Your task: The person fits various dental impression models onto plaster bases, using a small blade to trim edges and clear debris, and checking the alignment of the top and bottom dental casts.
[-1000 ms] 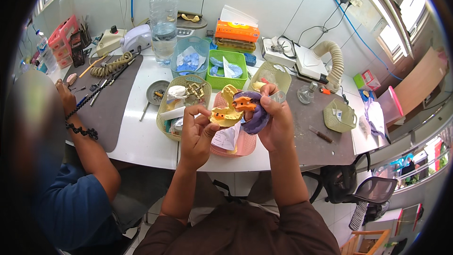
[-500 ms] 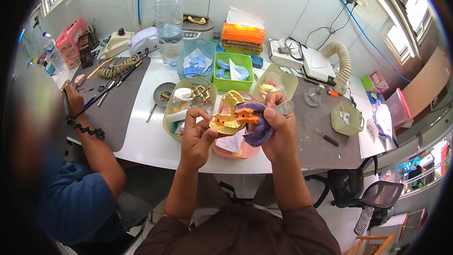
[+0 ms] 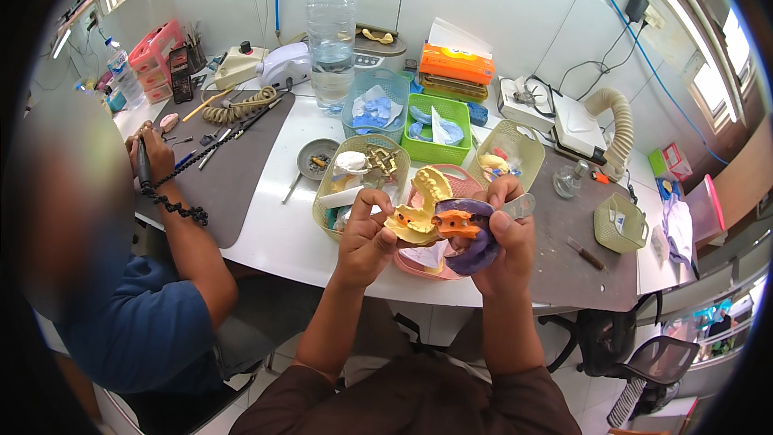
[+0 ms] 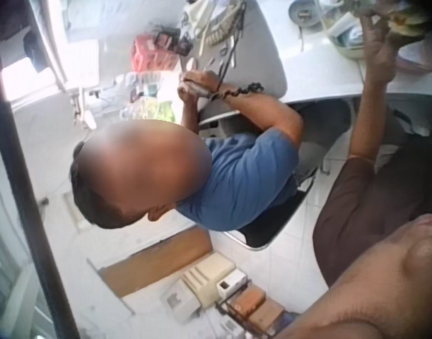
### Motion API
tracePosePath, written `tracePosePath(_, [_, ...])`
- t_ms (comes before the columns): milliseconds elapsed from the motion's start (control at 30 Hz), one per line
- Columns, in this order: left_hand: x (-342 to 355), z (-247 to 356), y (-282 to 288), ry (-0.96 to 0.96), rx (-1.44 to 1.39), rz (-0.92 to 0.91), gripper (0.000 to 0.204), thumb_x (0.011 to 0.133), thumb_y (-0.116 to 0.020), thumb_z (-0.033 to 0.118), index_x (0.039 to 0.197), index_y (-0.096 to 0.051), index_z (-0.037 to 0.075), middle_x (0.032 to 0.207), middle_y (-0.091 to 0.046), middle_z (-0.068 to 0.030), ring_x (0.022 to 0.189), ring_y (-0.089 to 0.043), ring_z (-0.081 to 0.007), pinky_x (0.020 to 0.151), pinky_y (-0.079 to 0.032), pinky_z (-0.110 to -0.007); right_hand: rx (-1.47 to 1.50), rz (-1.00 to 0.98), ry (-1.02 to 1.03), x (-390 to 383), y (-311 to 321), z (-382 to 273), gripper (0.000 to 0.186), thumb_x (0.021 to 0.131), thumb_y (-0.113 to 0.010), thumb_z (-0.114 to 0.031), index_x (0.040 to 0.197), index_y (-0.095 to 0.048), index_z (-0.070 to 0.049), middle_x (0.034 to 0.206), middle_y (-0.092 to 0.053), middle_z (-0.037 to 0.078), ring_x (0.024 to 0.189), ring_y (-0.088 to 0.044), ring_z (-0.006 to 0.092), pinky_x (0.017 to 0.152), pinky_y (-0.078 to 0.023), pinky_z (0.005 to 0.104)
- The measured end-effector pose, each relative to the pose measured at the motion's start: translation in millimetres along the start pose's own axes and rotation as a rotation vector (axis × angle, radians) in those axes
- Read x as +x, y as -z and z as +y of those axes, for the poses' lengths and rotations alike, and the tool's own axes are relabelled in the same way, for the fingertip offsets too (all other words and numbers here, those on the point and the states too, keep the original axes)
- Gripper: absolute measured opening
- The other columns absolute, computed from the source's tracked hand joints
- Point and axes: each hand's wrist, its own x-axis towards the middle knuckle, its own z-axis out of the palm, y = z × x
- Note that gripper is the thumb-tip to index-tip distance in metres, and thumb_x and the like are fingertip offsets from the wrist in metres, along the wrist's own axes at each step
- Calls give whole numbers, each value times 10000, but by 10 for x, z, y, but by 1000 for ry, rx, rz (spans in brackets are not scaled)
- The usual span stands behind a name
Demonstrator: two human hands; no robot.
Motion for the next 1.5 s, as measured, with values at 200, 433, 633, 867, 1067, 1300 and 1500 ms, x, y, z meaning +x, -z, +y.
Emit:
tracePosePath(200, [8,-9,5,8,2,2,374,1028,-624,177,1240,-329,88,1239,-621,-198,1167,-653,-258,1027,-539,-424,64,24,-26,-6,8,-8,325,930,-679,-219,1061,-429,-58,797,-631,118,667,-691,170,604,-597,287])
tracePosePath(433, [44,-34,1,-6,-1,19,367,1029,-621,166,1241,-333,88,1246,-618,-201,1168,-654,-263,1024,-543,-428,58,29,-33,43,90,19,331,932,-671,-238,1065,-428,-59,811,-635,121,637,-687,178,581,-585,285])
tracePosePath(633, [10,-36,15,33,53,27,344,1034,-583,92,1274,-337,98,1244,-595,-151,1177,-643,-227,1016,-554,-403,254,-44,-70,-43,265,63,268,1004,-580,-227,1162,-391,-121,998,-667,158,814,-709,230,697,-599,334])
tracePosePath(867, [46,-101,2,65,31,-39,400,1027,-619,283,1242,-324,120,1230,-625,-148,1160,-657,-225,991,-576,-413,230,114,-15,-123,199,103,342,1032,-554,-233,1311,-481,-50,958,-627,82,813,-613,154,733,-518,296])
tracePosePath(1067, [60,-72,-12,55,37,-30,423,1021,-623,312,1242,-316,123,1230,-634,-147,1145,-668,-227,973,-590,-404,200,49,-15,-95,308,140,410,1034,-543,-255,1377,-486,-38,795,-623,64,659,-547,145,648,-469,282])
tracePosePath(1300, [81,-109,41,64,41,-32,426,1019,-627,304,1236,-310,119,1223,-632,-149,1155,-666,-231,975,-590,-404,205,226,-27,-81,274,148,413,1035,-538,-273,1369,-496,-34,755,-622,57,634,-549,141,637,-471,284])
tracePosePath(1500, [63,-111,41,77,26,-32,416,1021,-625,292,1232,-311,119,1224,-629,-155,1159,-664,-241,985,-585,-408,220,186,-16,-105,193,141,338,1038,-535,-282,1279,-523,-45,747,-617,46,636,-551,134,634,-467,280])
